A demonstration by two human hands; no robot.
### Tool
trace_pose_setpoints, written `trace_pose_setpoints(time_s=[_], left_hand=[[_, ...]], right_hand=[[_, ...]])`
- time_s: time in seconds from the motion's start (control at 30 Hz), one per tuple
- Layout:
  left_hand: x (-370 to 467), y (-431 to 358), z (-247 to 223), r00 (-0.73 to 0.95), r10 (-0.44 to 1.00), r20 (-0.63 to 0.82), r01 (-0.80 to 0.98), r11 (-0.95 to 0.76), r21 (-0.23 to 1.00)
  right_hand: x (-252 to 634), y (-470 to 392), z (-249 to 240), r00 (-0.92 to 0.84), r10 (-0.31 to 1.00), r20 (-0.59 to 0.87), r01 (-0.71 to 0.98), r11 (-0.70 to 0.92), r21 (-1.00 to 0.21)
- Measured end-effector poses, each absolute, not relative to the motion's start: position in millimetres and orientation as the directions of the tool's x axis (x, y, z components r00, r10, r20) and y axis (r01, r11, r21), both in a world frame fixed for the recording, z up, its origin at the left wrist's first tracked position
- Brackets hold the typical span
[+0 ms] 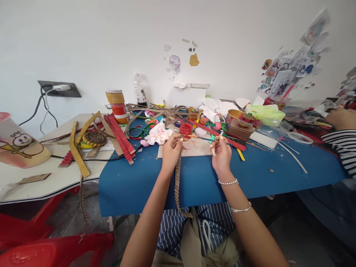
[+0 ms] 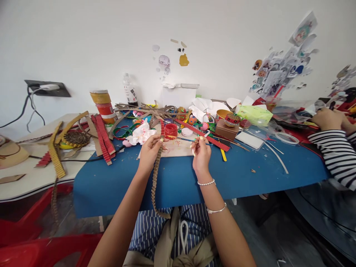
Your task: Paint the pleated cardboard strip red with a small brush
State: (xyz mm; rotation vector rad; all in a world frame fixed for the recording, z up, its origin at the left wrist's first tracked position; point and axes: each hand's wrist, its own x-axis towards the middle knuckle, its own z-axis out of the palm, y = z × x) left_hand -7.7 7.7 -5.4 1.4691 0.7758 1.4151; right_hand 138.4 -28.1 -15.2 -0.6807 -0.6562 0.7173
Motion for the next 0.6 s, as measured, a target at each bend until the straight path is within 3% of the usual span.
trace_pose_setpoints(time_s=[0.6], left_hand=[[-7.6,10.7,-8.8,0.104,0.907,0.408,-0.149,-0.391,0.908]], right_hand=[[137.1,-31.1,-12.1,0.598,0.737,0.314,-0.324,0.581,-0.747]])
